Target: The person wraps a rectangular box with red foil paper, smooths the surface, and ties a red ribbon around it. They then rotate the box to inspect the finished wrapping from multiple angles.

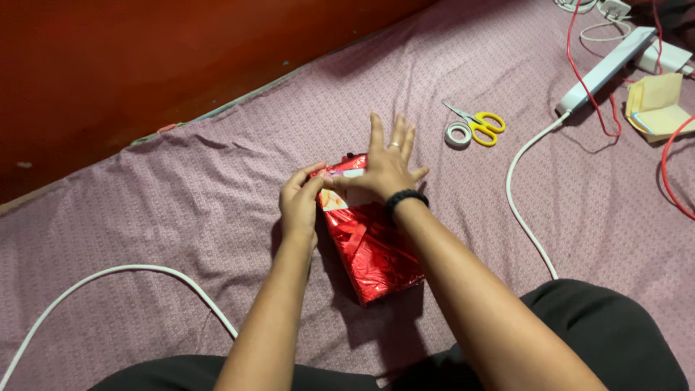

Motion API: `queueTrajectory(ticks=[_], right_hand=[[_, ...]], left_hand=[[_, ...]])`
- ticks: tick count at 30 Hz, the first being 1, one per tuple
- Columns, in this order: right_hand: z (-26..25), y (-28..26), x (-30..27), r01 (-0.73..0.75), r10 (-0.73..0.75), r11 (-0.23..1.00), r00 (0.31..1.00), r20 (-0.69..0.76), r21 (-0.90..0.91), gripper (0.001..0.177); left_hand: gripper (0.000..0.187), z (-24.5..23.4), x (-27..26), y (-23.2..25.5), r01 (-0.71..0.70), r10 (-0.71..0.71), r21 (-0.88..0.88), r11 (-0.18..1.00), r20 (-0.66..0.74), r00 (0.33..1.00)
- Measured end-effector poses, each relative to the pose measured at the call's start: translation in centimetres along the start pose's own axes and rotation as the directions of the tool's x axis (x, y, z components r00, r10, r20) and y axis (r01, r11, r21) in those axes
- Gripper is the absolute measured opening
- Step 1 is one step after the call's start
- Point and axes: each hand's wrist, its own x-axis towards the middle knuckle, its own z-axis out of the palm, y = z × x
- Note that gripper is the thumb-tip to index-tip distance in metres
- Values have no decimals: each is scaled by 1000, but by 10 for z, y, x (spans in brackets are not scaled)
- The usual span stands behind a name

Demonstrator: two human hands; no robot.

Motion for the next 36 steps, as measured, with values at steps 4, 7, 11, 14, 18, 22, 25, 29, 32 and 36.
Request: queueTrajectory(ticks=[4, 7, 11, 14, 18, 22, 25, 29, 32, 36], right_hand=[[-6, -5, -19, 140, -138, 985, 990, 27, -97, 153], [-7, -8, -28, 207, -198, 966, 978, 69, -156, 155], [-9, -23, -10, 86, -87, 995, 996, -18, -60, 146], [0, -26, -14, 4, -7, 999, 998, -65, -49, 135], [1, -27, -33, 88, -109, 972, 990, -86, -217, 127], [-7, -29, -51, 131, -153, 955, 986, -63, -267, 128], [-7, -23, -68, 164, -213, 949, 963, -168, -268, 128], [-8, -8, -74, 2, 6, 1000, 943, -333, 24, 128], [4, 3, -74, -145, 198, 968, 943, -269, 204, 116], [22, 20, -63, -51, 139, 975, 902, -410, 218, 97]], left_hand=[[26, 2, 1, -2, -35, 36, 43, 998, -35, 999], [25, -1, -2, -3, -33, 33, -6, 999, -8, 999], [23, 1, -1, 3, -37, 37, 41, 998, 11, 999], [23, 0, -3, 3, -11, 11, 45, 999, 2, 1000], [25, -4, 1, -2, 18, -13, 131, 991, -35, 999], [24, -4, 3, -9, -55, 55, 28, 998, 9, 998], [27, -2, -1, -6, -20, 20, 54, 998, 3, 1000], [52, 11, -8, 4, 15, -16, 152, 988, 5, 1000], [75, 27, -20, -3, -114, 122, 328, 938, -6, 992], [88, 35, -26, -8, -189, 199, 212, 959, -29, 979]])
